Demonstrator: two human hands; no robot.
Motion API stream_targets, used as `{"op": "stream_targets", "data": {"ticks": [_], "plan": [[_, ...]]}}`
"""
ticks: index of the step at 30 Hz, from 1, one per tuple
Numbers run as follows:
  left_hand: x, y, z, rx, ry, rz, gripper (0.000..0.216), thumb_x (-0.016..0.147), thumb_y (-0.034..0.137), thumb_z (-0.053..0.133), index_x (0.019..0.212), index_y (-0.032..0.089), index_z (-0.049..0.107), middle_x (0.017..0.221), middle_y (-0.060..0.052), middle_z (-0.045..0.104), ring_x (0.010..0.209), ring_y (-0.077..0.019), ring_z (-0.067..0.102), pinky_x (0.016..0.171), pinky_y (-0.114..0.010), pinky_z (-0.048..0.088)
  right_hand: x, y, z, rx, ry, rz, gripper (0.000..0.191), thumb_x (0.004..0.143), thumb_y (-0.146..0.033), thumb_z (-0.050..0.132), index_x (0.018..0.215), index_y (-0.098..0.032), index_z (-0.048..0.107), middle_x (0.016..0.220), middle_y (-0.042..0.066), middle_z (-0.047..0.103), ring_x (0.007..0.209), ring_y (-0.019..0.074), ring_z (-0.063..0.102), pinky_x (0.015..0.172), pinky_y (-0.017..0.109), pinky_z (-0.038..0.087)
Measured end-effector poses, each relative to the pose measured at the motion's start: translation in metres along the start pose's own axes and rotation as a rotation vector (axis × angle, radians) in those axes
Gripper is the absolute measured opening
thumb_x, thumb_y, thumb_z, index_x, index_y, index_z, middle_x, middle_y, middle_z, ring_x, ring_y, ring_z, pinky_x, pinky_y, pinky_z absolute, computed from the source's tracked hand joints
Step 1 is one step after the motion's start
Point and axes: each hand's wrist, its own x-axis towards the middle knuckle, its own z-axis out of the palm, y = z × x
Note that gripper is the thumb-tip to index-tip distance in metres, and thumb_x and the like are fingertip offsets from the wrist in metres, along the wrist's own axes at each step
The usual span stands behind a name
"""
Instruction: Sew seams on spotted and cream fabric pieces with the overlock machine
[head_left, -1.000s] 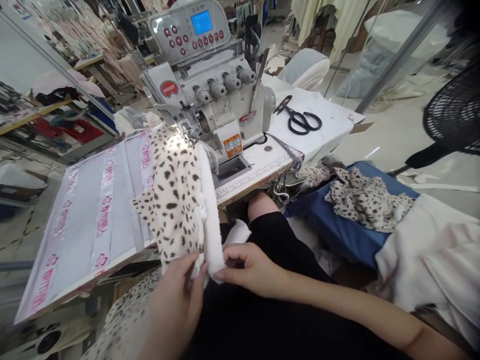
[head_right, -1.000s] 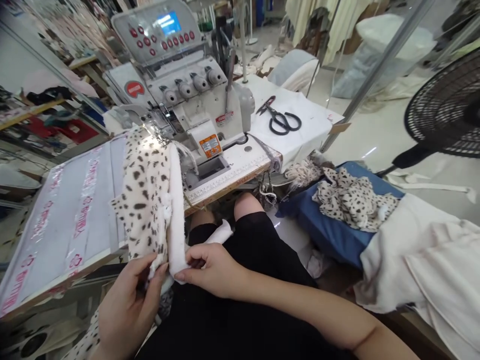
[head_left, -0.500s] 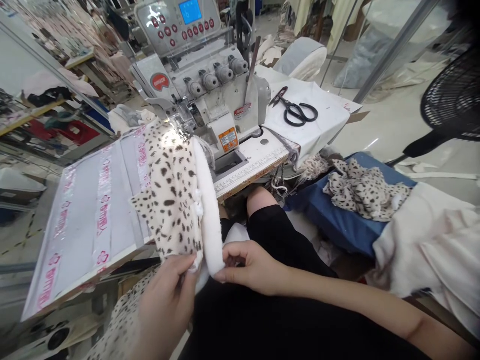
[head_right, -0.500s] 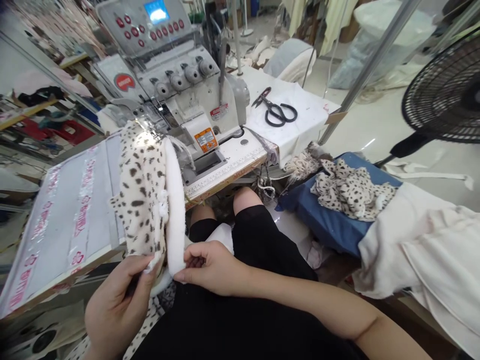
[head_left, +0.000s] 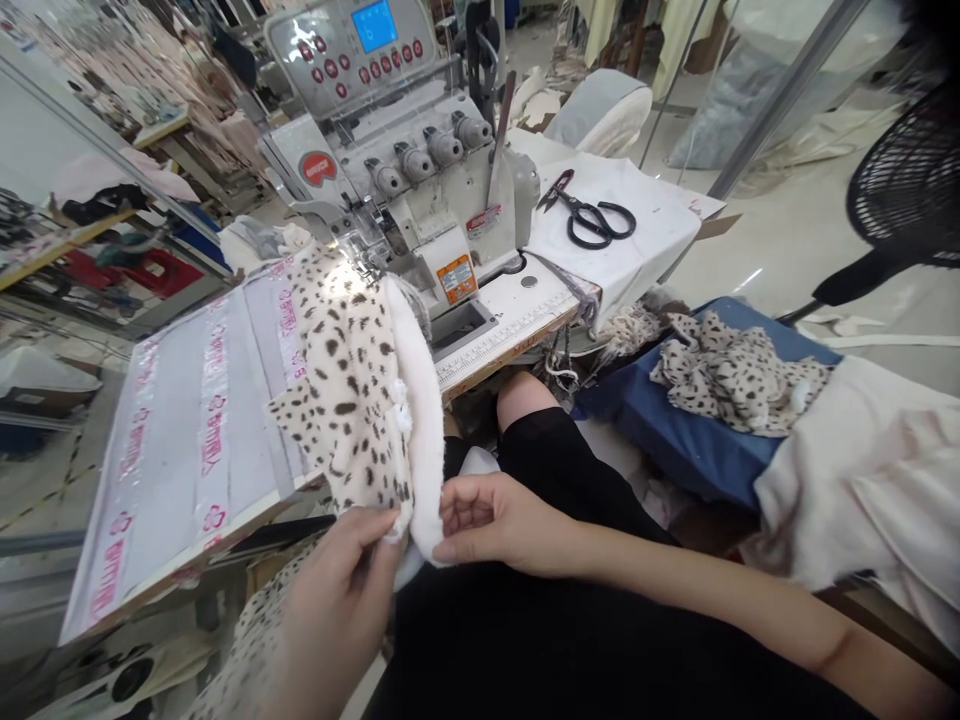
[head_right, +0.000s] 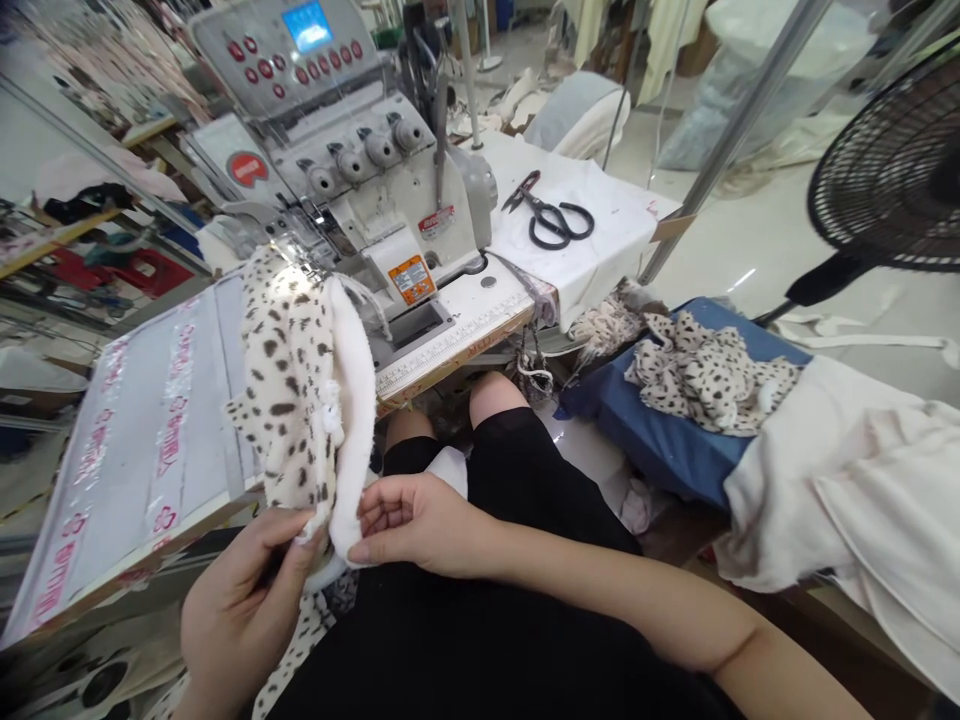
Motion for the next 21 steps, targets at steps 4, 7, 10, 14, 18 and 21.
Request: {"op": "stream_targets", "data": {"ticks": [4,7,10,14,18,21], "plan": [[-0.003,-0.001,0.003,-0.031,0.014,-0.048,0.009,0.083,0.018,0.053,0.09,0.021,0.058,0.082,0.002,0.061,0.071,-0.0085,0.058,0.067,-0.017,0.045,-0.002,0.004,-0.001,0.026,-0.02,0.041,0.034,0.05,-0.028,0.081,0.069,-0.009,0.059,0.064,-0.002,0.06,0.059,0.0056,0.054,0.062,0.019,0.043],[-0.006,-0.003,0.005,-0.069,0.03,-0.084,0.009,0.083,0.018,0.053,0.09,0.022,0.059,0.082,0.003,0.061,0.072,-0.0086,0.057,0.068,-0.018,0.044,-0.004,0.008,-0.002,-0.003,-0.006,0.042,0.038,0.047,-0.033,0.082,0.063,-0.01,0.057,0.059,-0.003,0.058,0.055,0.0055,0.052,0.058,0.019,0.041],[-0.01,-0.006,0.007,-0.082,0.067,-0.125,0.008,0.082,0.02,0.055,0.089,0.022,0.059,0.083,0.002,0.061,0.073,-0.0094,0.057,0.068,-0.019,0.044,-0.007,0.011,-0.001,-0.048,-0.012,0.026,0.039,0.049,-0.037,0.081,0.064,-0.01,0.057,0.059,-0.003,0.057,0.055,0.0058,0.051,0.06,0.02,0.04],[-0.014,-0.008,0.007,-0.065,0.088,-0.171,0.008,0.081,0.022,0.056,0.089,0.022,0.059,0.085,0.001,0.062,0.076,-0.0114,0.058,0.07,-0.022,0.045,-0.009,0.009,0.003,-0.127,0.031,-0.045,0.039,0.053,-0.039,0.079,0.063,-0.012,0.054,0.059,-0.005,0.053,0.055,0.0053,0.046,0.057,0.019,0.036],[-0.015,-0.007,0.003,-0.076,0.109,-0.152,0.009,0.081,0.021,0.057,0.09,0.021,0.059,0.086,0.0,0.063,0.077,-0.0125,0.059,0.071,-0.022,0.047,-0.007,0.0,0.01,-0.262,0.101,-0.19,0.038,0.06,-0.04,0.076,0.062,-0.011,0.052,0.057,-0.005,0.047,0.054,0.0056,0.039,0.052,0.019,0.03],[-0.013,-0.004,0.0,-0.06,0.099,-0.096,0.011,0.081,0.021,0.056,0.091,0.02,0.059,0.085,-0.002,0.063,0.076,-0.0132,0.06,0.072,-0.023,0.048,-0.003,-0.007,0.015,-0.384,0.126,-0.281,0.033,0.068,-0.039,0.071,0.064,-0.012,0.052,0.058,-0.004,0.045,0.054,0.0063,0.038,0.051,0.019,0.03]]}}
